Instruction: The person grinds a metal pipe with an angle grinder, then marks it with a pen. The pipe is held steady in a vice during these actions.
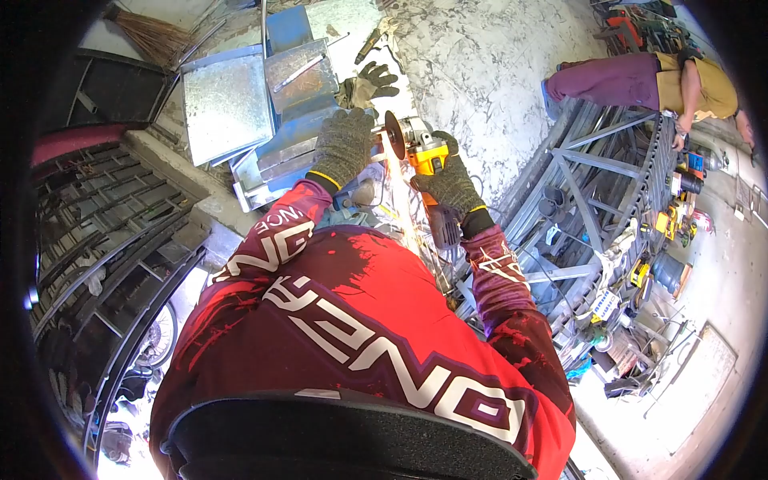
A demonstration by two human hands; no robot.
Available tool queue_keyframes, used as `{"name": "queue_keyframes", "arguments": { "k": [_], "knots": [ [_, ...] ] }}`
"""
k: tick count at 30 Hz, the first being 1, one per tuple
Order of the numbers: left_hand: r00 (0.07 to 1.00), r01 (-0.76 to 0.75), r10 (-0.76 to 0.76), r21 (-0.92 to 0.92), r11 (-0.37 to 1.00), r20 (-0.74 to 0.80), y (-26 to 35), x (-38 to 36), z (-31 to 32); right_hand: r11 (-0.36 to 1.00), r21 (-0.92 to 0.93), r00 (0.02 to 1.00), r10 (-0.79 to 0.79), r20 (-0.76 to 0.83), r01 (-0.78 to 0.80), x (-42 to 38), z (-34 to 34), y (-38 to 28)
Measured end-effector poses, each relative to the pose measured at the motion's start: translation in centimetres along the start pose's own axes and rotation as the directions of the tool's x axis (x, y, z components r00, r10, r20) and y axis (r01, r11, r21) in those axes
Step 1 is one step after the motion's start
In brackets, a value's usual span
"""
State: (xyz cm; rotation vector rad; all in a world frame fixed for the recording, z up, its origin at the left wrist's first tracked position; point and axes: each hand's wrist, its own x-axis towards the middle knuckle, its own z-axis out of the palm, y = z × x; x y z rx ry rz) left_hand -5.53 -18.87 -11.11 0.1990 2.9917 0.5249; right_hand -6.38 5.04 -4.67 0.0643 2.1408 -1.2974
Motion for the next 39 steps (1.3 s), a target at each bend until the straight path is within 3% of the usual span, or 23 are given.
{"name": "queue_keyframes", "arguments": {
  "k": [2, 4, 14, 19, 23, 26, 28, 34, 37, 39],
  "knots": [
    [1.0, 0.0, 0.001, -0.014, 1.0, 0.014, 0.0, 0.0, 0.0, 0.999, -0.044, 1.0, 0.001, -0.001, -0.001, 0.0, 0.1, -0.1],
    [1.0, -0.001, 0.001, -0.017, 1.0, 0.005, -0.1, 0.0, 0.1, 0.994, -0.062, 0.995, -0.096, -0.022, 0.095, 0.0, 0.3, 0.1],
    [1.0, -0.007, 0.008, -0.006, 1.0, 0.021, -0.1, 0.1, 0.2, 1.0, -0.013, 1.0, -0.021, -0.02, 0.02, 0.3, 0.4, 0.4],
    [0.998, 0.0, 0.0, 0.012, 1.0, 0.062, 0.0, 0.1, -0.2, 0.989, -0.037, 0.99, -0.142, -0.018, 0.141, -0.2, 0.5, -0.1],
    [0.999, -0.001, 0.002, -0.017, 1.0, 0.048, -0.2, 0.1, 0.4, 0.993, -0.108, 0.998, -0.047, -0.029, 0.044, -0.1, 0.5, -0.3],
    [1.0, 0.007, -0.007, -0.033, 0.999, 0.012, -0.2, 0.1, 0.5, 0.997, -0.006, 0.997, -0.072, -0.008, 0.072, 0.0, 0.6, 0.1],
    [1.0, 0.008, -0.007, -0.036, 0.999, 0.028, -0.2, 0.1, 0.3, 0.997, -0.077, 1.0, 0.007, -0.024, -0.009, 0.2, 0.5, 0.0],
    [0.999, 0.001, 0.0, -0.023, 1.0, 0.037, -0.2, 0.1, 0.8, 0.993, 0.017, 0.993, -0.118, -0.005, 0.118, 0.5, 0.5, 0.7],
    [1.0, -0.002, 0.002, -0.023, 1.0, 0.01, -0.2, 0.0, 0.6, 0.995, -0.091, 0.999, -0.036, -0.027, 0.033, 0.2, 0.5, 0.1],
    [1.0, 0.0, 0.0, -0.029, 1.0, 0.0, -0.1, 0.0, 0.1, 0.996, -0.059, 0.998, -0.064, -0.027, 0.062, 0.5, 0.5, 0.9]
  ]
}}
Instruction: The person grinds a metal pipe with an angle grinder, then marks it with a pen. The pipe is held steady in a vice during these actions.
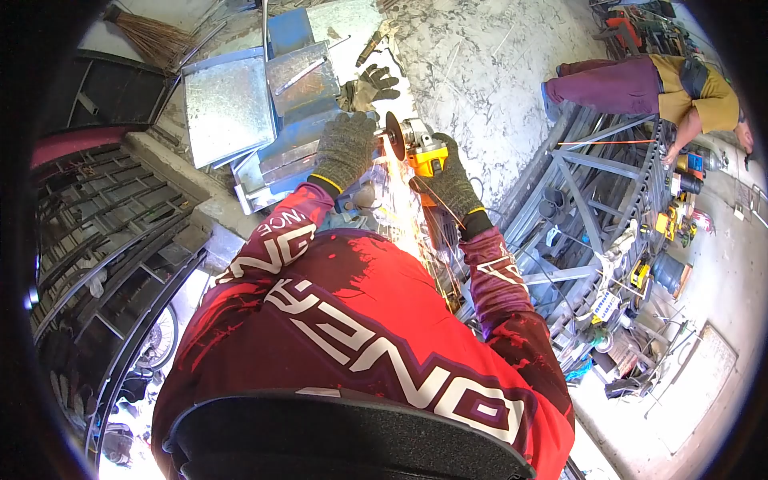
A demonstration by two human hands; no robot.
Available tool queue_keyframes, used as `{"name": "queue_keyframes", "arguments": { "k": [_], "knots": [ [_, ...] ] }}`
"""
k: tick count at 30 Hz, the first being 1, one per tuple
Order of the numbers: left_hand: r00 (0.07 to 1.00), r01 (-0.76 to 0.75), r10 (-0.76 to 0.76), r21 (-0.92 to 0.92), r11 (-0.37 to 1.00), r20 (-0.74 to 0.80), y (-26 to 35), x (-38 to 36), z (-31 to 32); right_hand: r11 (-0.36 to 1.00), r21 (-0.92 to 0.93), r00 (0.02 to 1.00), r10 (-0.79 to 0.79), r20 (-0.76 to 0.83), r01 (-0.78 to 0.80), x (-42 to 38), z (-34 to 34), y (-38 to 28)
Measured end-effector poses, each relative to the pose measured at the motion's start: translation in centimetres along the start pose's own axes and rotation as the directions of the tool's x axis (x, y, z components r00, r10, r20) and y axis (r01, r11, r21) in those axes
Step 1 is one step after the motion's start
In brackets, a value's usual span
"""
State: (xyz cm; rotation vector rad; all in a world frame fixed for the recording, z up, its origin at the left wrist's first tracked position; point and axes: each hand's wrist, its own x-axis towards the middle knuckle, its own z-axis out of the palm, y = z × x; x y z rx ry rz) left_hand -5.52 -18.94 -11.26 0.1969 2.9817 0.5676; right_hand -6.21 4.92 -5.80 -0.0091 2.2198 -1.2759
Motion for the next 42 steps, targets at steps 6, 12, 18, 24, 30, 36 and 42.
{"name": "queue_keyframes", "arguments": {
  "k": [6, 12, 18, 24, 30, 36, 42],
  "knots": [
    [1.0, 0.005, -0.005, -0.015, 1.0, -0.018, 0.0, 0.0, 0.2, 0.994, 0.11, 1.0, 0.004, 0.018, -0.006, -0.4, 0.1, -0.6],
    [0.999, 0.006, -0.006, -0.016, 1.0, 0.038, 0.0, 0.1, 0.0, 0.995, 0.102, 0.999, 0.004, 0.033, -0.007, -0.2, 0.1, -0.3],
    [0.999, -0.022, 0.022, 0.033, 0.999, -0.027, -0.3, 0.0, 0.9, 0.999, 0.034, 0.999, -0.033, 0.015, 0.033, 0.1, 0.1, 0.6],
    [1.0, -0.005, 0.004, -0.013, 1.0, -0.012, -0.2, 0.0, 0.7, 0.995, 0.071, 0.997, -0.073, 0.01, 0.072, -0.1, 0.1, 0.5],
    [0.998, 0.004, -0.003, -0.004, 1.0, 0.069, -0.3, 0.1, 0.4, 0.999, 0.031, 0.999, -0.029, 0.014, 0.028, 0.3, 0.2, 0.7],
    [0.998, -0.034, 0.037, 0.043, 0.998, -0.053, 0.0, -0.1, 0.2, 0.998, 0.047, 0.999, 0.04, 0.021, -0.041, 0.0, 0.2, -0.3],
    [0.999, -0.002, 0.001, 0.017, 1.0, 0.044, 0.1, 0.1, -0.4, 0.995, 0.054, 0.996, -0.085, 0.014, 0.084, 0.2, 0.2, 0.6]
  ]
}}
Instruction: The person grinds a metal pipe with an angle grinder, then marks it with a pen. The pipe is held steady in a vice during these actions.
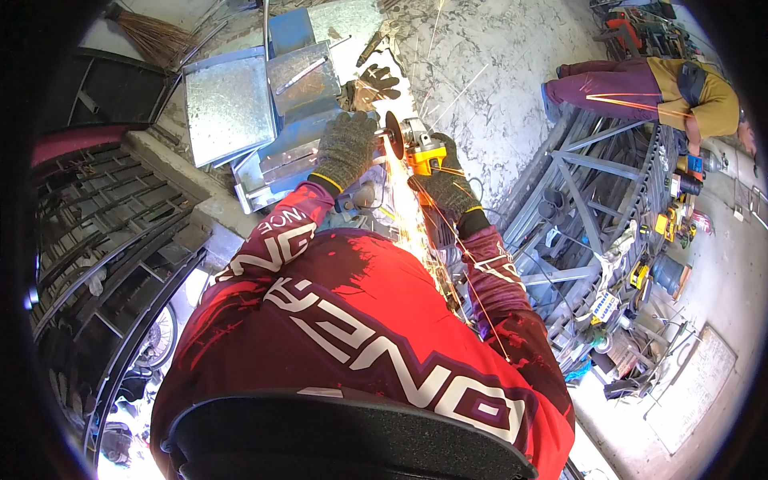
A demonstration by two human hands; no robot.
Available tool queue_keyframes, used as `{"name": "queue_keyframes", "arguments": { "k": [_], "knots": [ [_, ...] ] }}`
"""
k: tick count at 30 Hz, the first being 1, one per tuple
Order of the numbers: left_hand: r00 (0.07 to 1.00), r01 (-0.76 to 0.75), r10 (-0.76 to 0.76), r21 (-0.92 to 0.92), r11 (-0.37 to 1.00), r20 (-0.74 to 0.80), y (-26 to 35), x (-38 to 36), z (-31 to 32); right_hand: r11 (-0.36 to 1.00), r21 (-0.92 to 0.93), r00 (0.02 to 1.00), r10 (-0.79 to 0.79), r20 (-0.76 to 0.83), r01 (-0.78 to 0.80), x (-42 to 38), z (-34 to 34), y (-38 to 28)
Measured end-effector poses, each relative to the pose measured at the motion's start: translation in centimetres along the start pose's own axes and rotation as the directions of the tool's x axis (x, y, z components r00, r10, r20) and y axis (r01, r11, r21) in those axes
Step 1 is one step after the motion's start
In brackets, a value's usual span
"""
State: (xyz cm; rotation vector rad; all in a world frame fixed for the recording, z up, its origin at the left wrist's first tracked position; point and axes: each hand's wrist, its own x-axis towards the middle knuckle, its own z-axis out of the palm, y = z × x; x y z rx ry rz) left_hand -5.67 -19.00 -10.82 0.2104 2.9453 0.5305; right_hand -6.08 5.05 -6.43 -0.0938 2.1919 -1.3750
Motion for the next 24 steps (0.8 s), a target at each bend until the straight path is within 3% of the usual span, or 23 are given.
{"name": "queue_keyframes", "arguments": {
  "k": [2, 4, 7, 11, 13, 14, 16, 22, 24],
  "knots": [
    [0.999, -0.007, 0.006, -0.008, 1.0, -0.032, -0.2, 0.1, 0.6, 0.999, -0.04, 1.0, -0.004, 0.011, 0.004, 0.0, 0.0, -0.8],
    [1.0, -0.004, 0.004, -0.009, 1.0, -0.031, -0.2, 0.2, 1.0, 0.991, 0.009, 0.991, 0.137, 0.002, -0.137, -0.2, 0.1, -1.7],
    [0.999, -0.011, 0.011, -0.012, 1.0, -0.033, -0.3, 0.3, 1.0, 0.996, 0.086, 0.999, 0.04, -0.002, -0.039, 0.1, 0.3, 0.0],
    [1.0, 0.003, -0.004, -0.029, 1.0, -0.012, -0.4, 0.4, 1.4, 0.979, 0.18, 0.995, 0.091, 0.032, -0.095, 0.2, 0.0, 0.4],
    [1.0, 0.003, -0.003, -0.041, 0.999, -0.015, -0.4, 0.4, 1.1, 0.91, -0.343, 0.973, 0.217, -0.084, -0.233, -0.2, 0.4, -3.1],
    [1.0, 0.002, -0.003, -0.053, 0.999, -0.016, -0.4, 0.3, 1.0, 0.91, -0.343, 0.973, 0.217, -0.084, -0.233, -0.1, 0.3, -2.1],
    [1.0, -0.002, 0.002, -0.041, 0.999, -0.019, -0.4, 0.2, 1.0, 0.997, -0.071, 1.0, 0.016, -0.004, -0.016, 0.2, 0.1, 0.1],
    [1.0, -0.004, 0.004, 0.0, 1.0, -0.01, -0.4, 0.3, 1.3, 0.991, 0.06, 0.993, 0.116, 0.022, -0.117, -0.1, 0.5, -0.5],
    [1.0, 0.005, -0.005, -0.005, 1.0, 0.007, -0.4, 0.3, 1.3, 0.992, 0.029, 0.993, 0.12, 0.013, -0.12, 0.0, 0.4, -0.4]
  ]
}}
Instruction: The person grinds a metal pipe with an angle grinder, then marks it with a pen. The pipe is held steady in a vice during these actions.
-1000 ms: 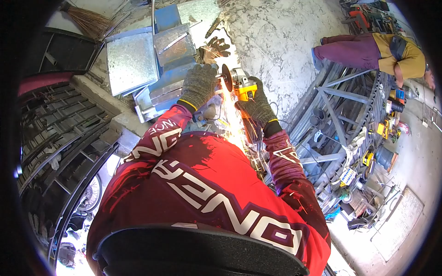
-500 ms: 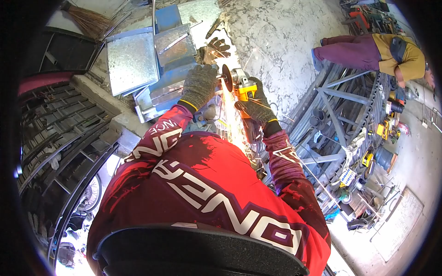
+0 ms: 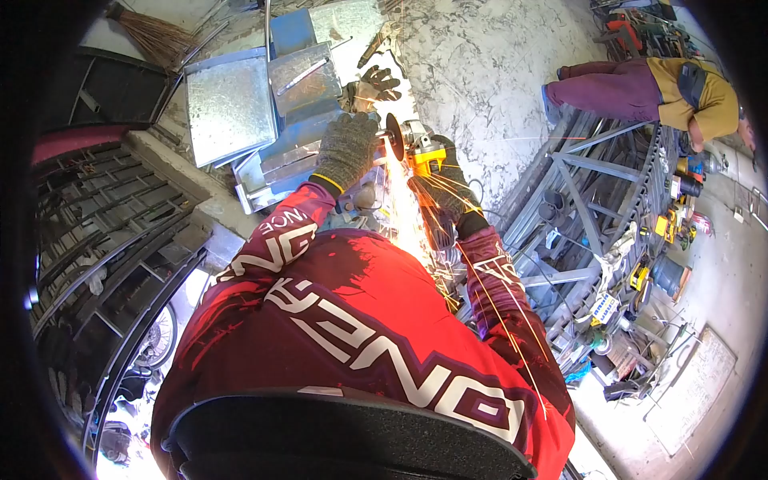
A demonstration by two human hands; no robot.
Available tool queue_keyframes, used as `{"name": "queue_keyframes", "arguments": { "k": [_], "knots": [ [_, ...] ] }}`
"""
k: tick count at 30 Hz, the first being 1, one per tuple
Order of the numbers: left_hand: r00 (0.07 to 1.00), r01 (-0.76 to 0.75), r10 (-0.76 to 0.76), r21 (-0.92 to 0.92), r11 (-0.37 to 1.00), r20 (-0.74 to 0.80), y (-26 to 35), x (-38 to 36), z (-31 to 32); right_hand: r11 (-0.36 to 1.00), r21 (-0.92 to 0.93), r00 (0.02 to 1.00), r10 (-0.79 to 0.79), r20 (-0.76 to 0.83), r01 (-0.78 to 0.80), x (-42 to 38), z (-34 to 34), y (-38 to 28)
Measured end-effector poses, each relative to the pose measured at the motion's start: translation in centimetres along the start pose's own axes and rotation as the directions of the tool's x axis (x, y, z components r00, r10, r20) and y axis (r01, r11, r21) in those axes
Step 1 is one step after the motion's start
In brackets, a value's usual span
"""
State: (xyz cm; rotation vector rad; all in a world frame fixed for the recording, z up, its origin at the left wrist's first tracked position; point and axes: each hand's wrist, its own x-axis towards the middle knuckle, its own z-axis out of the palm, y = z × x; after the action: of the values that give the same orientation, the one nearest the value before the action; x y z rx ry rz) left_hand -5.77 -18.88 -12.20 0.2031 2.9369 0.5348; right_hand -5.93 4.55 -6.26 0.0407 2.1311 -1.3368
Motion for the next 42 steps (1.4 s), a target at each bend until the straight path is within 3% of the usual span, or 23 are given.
{"name": "queue_keyframes", "arguments": {
  "k": [2, 5, 7, 8, 10, 13, 20, 22, 23, 25, 29, 32, 34, 38, 42],
  "knots": [
    [0.999, -0.023, 0.022, -0.001, 1.0, -0.039, -0.1, 0.0, 0.1, 1.0, -0.031, 1.0, 0.003, -0.01, -0.003, 0.3, -0.1, 0.8],
    [0.998, -0.029, 0.029, 0.006, 1.0, -0.048, 0.0, -0.1, 0.0, 0.988, -0.111, 0.993, -0.114, -0.011, 0.112, 0.5, -0.1, 1.2],
    [0.999, -0.03, 0.03, 0.009, 1.0, -0.012, -0.1, 0.0, -0.3, 0.992, 0.106, 0.998, 0.063, 0.015, -0.064, 0.2, -0.1, 0.5],
    [0.999, -0.031, 0.031, 0.013, 0.999, 0.025, -0.1, 0.1, -0.4, 0.992, 0.106, 0.998, 0.062, 0.015, -0.064, 0.4, -0.1, 1.1],
    [1.0, -0.024, 0.024, 0.016, 1.0, 0.014, -0.1, 0.2, -0.2, 0.989, -0.029, 0.989, -0.148, -0.02, 0.147, 0.7, 0.0, 2.1],
    [0.999, -0.035, 0.035, 0.013, 0.999, 0.027, -0.1, 0.2, -0.4, 0.999, 0.004, 0.999, -0.037, -0.008, 0.037, 0.4, -0.2, 1.7],
    [1.0, -0.016, 0.016, -0.021, 1.0, -0.011, 0.2, 0.0, -0.8, 0.996, -0.064, 0.998, -0.054, 0.011, 0.055, -0.1, -0.1, 1.5],
    [0.999, -0.03, 0.03, -0.008, 1.0, -0.027, 0.2, -0.1, -0.9, 0.997, 0.072, 1.0, 0.022, 0.001, -0.022, 0.1, 0.0, 2.2],
    [0.998, -0.043, 0.043, 0.004, 0.999, -0.043, 0.2, -0.2, -0.9, 0.997, 0.072, 1.0, 0.021, 0.002, -0.021, 0.1, 0.0, 2.0],
    [0.997, -0.052, 0.053, 0.018, 0.998, -0.057, 0.1, -0.2, -0.8, 0.989, -0.144, 0.997, -0.04, -0.066, 0.03, 0.0, 0.1, 1.7],
    [0.997, -0.059, 0.06, 0.039, 0.998, -0.046, 0.1, -0.1, -0.6, 0.993, -0.098, 0.996, -0.067, -0.061, 0.061, 0.2, 0.1, 1.7],
    [0.996, -0.067, 0.069, 0.033, 0.997, -0.058, 0.0, -0.2, -0.7, 0.992, -0.125, 0.998, 0.018, -0.067, -0.026, 0.2, 0.1, 1.6],
    [0.997, -0.059, 0.061, 0.043, 0.997, -0.051, 0.2, -0.2, -1.2, 0.999, -0.036, 0.998, 0.037, -0.053, -0.039, 0.1, 0.3, 1.8],
    [0.997, -0.056, 0.059, 0.062, 0.996, -0.049, 0.3, -0.3, -1.4, 0.989, -0.147, 0.997, 0.007, -0.072, -0.017, -0.1, 0.2, 1.0],
    [0.997, -0.075, 0.076, 0.052, 0.996, -0.029, 0.2, -0.4, -1.4, 0.999, -0.032, 0.999, -0.014, -0.042, 0.013, 0.3, 0.1, 2.2]
  ]
}}
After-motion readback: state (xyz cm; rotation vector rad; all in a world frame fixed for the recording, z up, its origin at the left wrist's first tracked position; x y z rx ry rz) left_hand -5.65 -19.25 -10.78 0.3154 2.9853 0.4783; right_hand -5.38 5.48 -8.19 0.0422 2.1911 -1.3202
